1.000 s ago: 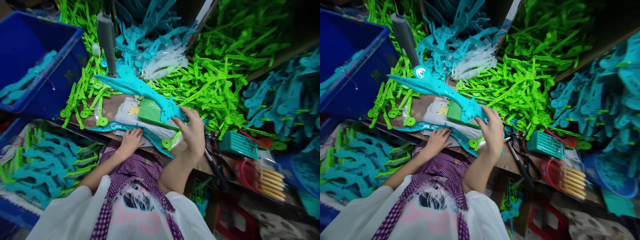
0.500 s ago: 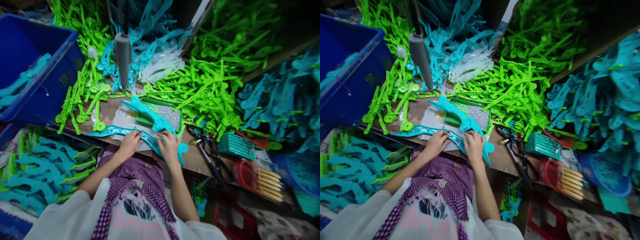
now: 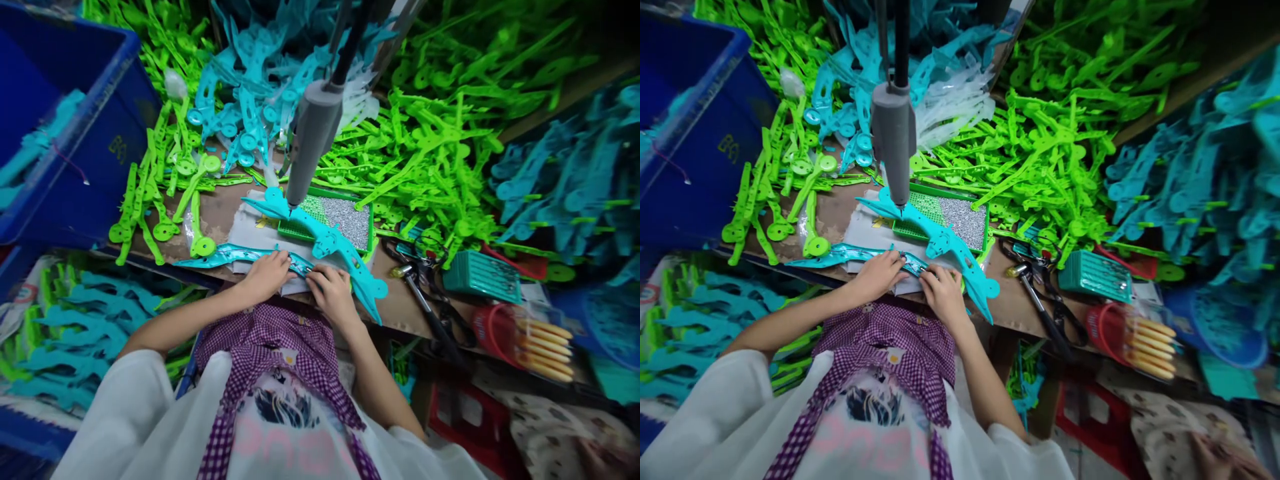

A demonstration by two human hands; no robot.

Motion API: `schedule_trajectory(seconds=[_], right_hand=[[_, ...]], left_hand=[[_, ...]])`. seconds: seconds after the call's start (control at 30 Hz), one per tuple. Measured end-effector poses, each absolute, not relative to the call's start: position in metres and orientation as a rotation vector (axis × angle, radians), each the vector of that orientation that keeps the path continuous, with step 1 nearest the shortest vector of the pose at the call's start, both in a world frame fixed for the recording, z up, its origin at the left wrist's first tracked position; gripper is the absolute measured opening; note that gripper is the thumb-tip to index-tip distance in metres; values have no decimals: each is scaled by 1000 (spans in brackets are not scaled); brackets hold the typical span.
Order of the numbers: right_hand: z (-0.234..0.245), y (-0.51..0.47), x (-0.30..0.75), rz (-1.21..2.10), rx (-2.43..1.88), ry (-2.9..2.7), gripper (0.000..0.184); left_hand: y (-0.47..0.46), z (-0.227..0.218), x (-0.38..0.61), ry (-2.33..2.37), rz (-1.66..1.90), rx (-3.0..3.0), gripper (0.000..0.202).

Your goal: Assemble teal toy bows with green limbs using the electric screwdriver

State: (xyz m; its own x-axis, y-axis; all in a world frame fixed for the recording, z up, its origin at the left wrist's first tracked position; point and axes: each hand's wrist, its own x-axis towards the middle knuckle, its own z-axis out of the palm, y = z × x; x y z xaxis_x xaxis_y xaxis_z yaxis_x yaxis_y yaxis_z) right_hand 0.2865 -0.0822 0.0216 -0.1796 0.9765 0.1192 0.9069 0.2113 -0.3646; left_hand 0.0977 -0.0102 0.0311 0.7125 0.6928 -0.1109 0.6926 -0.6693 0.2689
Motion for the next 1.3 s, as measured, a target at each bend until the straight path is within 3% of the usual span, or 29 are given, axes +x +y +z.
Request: schedule_trajectory(seconds=[0.2, 0.47, 0.67, 0.87, 1.03, 1.3], right_hand=[[19, -94, 287, 159, -1753, -2301, 29], [36, -90, 298, 265, -1732, -2164, 30], [60, -72, 339, 140, -2028, -2067, 59], [34, -58, 359, 225, -1951, -1991, 42], [57, -71, 361, 191, -1793, -1924, 37], [75, -33, 287, 695, -1427, -2290, 37]], left_hand=[[7, 37, 103, 1151, 57, 2520, 35], [14, 34, 110, 1275, 48, 2396, 27], [1, 32, 112, 1369, 149, 2380, 25], [-29, 31, 117, 1474, 183, 2472, 35], [-51, 19, 109, 1476, 212, 2534, 56], [-71, 5, 108, 1537, 134, 2496, 40]])
